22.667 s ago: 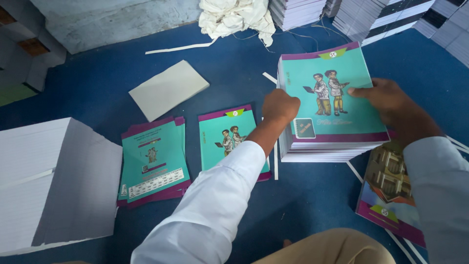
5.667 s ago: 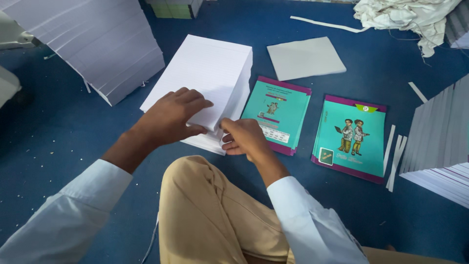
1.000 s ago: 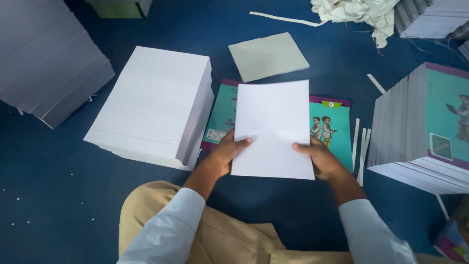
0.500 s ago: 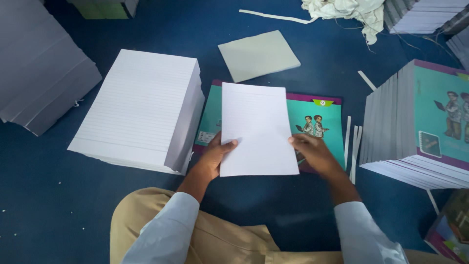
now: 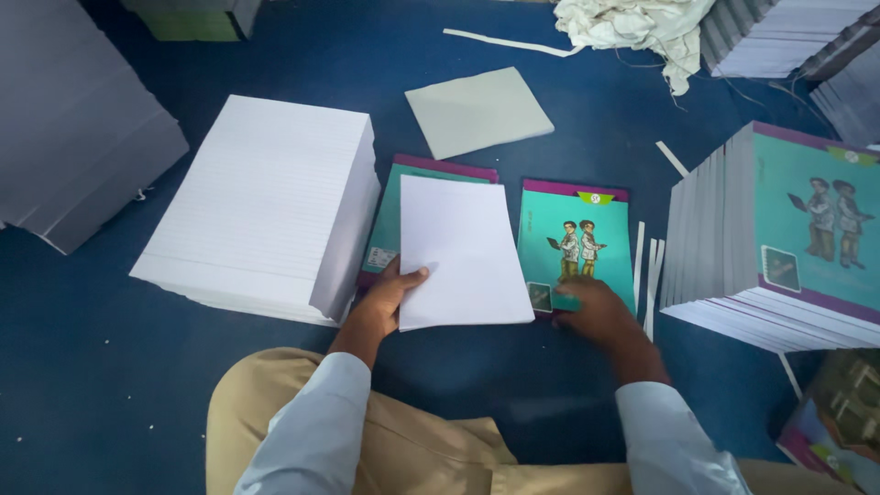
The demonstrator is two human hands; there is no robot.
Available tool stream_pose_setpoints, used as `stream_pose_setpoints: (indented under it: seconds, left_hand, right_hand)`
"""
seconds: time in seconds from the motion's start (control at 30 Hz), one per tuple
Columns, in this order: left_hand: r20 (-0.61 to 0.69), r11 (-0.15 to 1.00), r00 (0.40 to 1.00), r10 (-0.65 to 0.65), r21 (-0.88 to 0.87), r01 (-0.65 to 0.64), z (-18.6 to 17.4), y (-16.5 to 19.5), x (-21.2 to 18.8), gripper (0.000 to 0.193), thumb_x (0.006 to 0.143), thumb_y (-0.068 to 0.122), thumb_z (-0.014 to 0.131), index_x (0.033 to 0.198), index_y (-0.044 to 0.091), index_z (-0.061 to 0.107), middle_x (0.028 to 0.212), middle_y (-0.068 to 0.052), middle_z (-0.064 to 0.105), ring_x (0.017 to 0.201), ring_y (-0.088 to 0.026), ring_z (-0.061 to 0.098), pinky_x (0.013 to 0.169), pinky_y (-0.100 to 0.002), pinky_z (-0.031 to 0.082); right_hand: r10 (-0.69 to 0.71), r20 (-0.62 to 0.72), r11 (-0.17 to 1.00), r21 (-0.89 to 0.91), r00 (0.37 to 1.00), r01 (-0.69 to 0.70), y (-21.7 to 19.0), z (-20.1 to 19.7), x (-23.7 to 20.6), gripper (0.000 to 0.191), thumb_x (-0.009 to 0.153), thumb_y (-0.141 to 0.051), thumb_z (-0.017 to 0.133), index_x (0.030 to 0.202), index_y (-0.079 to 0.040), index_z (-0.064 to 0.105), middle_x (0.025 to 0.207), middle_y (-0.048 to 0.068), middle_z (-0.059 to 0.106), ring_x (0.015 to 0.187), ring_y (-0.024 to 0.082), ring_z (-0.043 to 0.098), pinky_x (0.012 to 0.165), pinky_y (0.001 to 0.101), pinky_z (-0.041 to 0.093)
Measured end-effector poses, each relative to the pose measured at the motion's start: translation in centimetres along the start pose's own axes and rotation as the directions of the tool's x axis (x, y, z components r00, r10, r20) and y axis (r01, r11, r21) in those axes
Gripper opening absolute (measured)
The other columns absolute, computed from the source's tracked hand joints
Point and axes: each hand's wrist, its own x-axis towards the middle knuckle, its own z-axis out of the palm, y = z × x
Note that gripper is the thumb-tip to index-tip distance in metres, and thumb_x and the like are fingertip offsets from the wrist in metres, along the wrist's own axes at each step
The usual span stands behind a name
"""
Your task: The person sits on the floor and assembles notebooks by inserting white paper sheets into printed covers. They repeatedly pick up a cover, insert a sheet, and place the completed notebook onto a stack.
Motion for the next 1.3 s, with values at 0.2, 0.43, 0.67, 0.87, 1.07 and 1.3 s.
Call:
stream_pose_setpoints:
  seconds: [0.2, 0.43, 0.67, 0.87, 1.07, 1.3]
  left_hand:
    - [0.024, 0.999, 0.998, -0.051, -0.012, 0.052, 0.2, 0.1, -0.5, 0.090, 0.076, 0.019, 0.078, 0.157, 0.017, 0.036, 0.141, -0.020, 0.059, 0.128, -0.034, 0.058, 0.103, -0.051, 0.049]
    - [0.046, 1.000, 0.999, -0.028, 0.012, 0.027, 0.8, 0.2, -0.7, 0.091, 0.077, 0.021, 0.081, 0.157, 0.014, 0.036, 0.141, -0.021, 0.060, 0.127, -0.035, 0.059, 0.102, -0.051, 0.051]
    - [0.065, 0.999, 0.998, -0.011, -0.032, 0.013, 1.7, -0.9, -0.5, 0.080, 0.081, 0.017, 0.076, 0.153, 0.014, 0.042, 0.138, -0.016, 0.063, 0.122, -0.030, 0.063, 0.100, -0.049, 0.054]
    - [0.074, 0.999, 0.997, 0.004, -0.037, -0.001, 2.0, -1.5, -0.4, 0.071, 0.084, 0.011, 0.074, 0.150, 0.011, 0.045, 0.134, -0.017, 0.064, 0.119, -0.031, 0.064, 0.098, -0.049, 0.056]
    - [0.043, 0.999, 0.998, 0.052, 0.008, -0.053, 2.1, -1.6, -0.5, 0.065, 0.085, 0.012, 0.073, 0.146, 0.010, 0.050, 0.129, -0.014, 0.068, 0.114, -0.028, 0.066, 0.093, -0.044, 0.056]
    - [0.080, 0.993, 0.991, 0.108, 0.031, -0.111, 2.0, -1.8, -0.5, 0.054, 0.086, 0.016, 0.069, 0.138, 0.008, 0.056, 0.119, -0.014, 0.072, 0.104, -0.027, 0.070, 0.088, -0.042, 0.058]
  right_hand:
    - [0.088, -0.010, 0.972, 0.220, 0.996, -0.083, 1.0, -0.9, -0.6, 0.022, 0.089, -0.018, 0.070, 0.109, -0.010, 0.074, 0.108, 0.012, 0.072, 0.099, 0.027, 0.068, 0.090, 0.0416, 0.055]
    - [0.135, -0.358, 0.960, 0.278, 0.924, -0.033, 0.9, -1.5, -1.3, 0.020, 0.094, -0.018, 0.066, 0.104, -0.005, 0.077, 0.090, 0.014, 0.076, 0.070, 0.024, 0.070, 0.069, 0.0393, 0.058]
    - [0.025, -0.715, 0.975, 0.171, 0.698, 0.141, 0.4, -2.1, -1.4, 0.022, 0.094, -0.015, 0.069, 0.112, -0.003, 0.076, 0.107, 0.017, 0.076, 0.090, 0.028, 0.074, 0.084, 0.0404, 0.060]
    - [-0.307, -0.698, 0.940, -0.115, 0.647, 0.322, -2.5, -1.4, -1.0, 0.014, 0.096, -0.014, 0.069, 0.104, -0.004, 0.075, 0.117, 0.012, 0.076, 0.103, 0.027, 0.074, 0.098, 0.0412, 0.058]
    - [-0.480, -0.523, 0.874, -0.220, 0.704, 0.433, -7.1, 1.6, -1.3, 0.014, 0.087, -0.017, 0.073, 0.097, -0.007, 0.078, 0.112, 0.010, 0.077, 0.095, 0.024, 0.075, 0.084, 0.0384, 0.060]
    - [-0.592, -0.530, 0.789, -0.225, 0.608, 0.572, -9.5, 3.4, -2.1, 0.014, 0.082, -0.015, 0.075, 0.092, -0.005, 0.076, 0.108, 0.010, 0.077, 0.095, 0.024, 0.075, 0.082, 0.0377, 0.061]
